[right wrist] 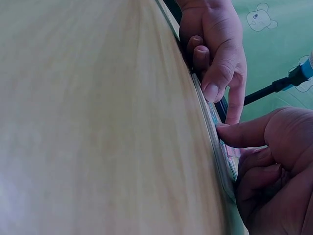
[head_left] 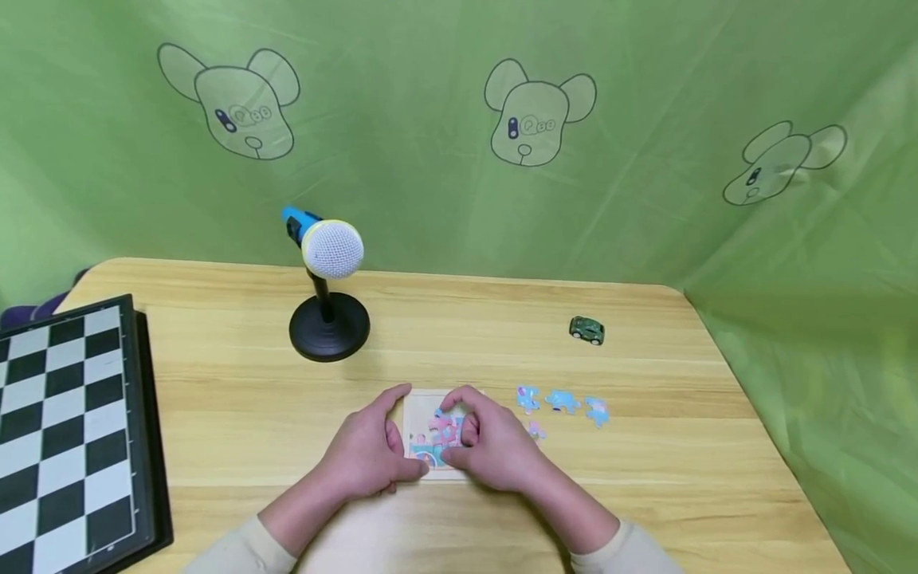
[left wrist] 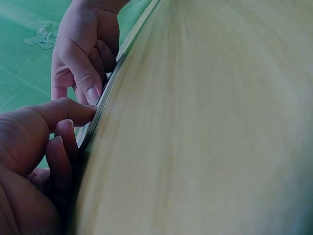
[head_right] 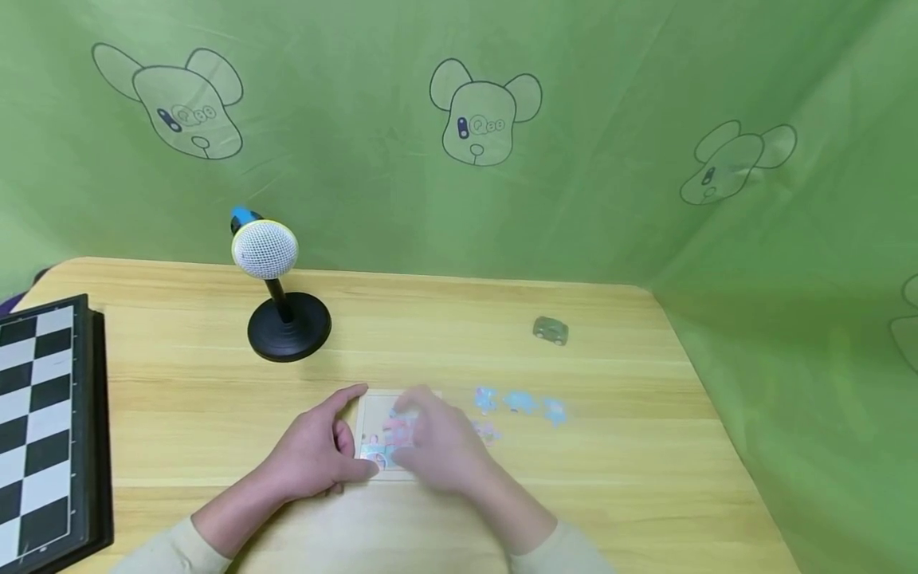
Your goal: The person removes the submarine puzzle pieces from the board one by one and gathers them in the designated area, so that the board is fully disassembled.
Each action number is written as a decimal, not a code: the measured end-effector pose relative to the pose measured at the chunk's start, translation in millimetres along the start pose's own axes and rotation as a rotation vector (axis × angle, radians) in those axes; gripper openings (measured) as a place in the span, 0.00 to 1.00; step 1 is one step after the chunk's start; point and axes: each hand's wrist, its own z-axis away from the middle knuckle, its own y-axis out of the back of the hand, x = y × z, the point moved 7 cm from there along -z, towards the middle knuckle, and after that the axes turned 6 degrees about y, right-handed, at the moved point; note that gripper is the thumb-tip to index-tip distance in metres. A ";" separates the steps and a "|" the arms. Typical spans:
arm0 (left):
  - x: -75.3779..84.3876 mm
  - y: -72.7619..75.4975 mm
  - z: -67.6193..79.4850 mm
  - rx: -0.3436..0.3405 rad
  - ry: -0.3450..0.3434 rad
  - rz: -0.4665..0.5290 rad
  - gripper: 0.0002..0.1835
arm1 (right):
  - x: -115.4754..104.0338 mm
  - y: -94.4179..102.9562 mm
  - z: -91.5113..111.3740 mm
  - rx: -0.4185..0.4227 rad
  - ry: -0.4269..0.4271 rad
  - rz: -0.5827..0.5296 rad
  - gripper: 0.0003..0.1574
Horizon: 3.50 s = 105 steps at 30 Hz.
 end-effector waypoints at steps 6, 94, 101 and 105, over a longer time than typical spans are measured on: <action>1.1 0.8 0.1 0.005 -0.001 -0.012 0.56 | 0.7 0.6 -0.1 -0.006 -0.003 0.028 0.29; 2.5 -0.9 1.5 0.011 -0.004 -0.007 0.56 | 12.9 28.3 30.9 0.114 -0.068 0.002 0.27; 2.8 0.3 1.6 0.012 0.000 -0.019 0.56 | 12.1 18.0 20.2 0.102 -0.097 0.061 0.22; 2.1 0.2 1.4 0.011 0.005 -0.018 0.56 | 12.8 16.0 16.2 0.104 -0.110 0.075 0.18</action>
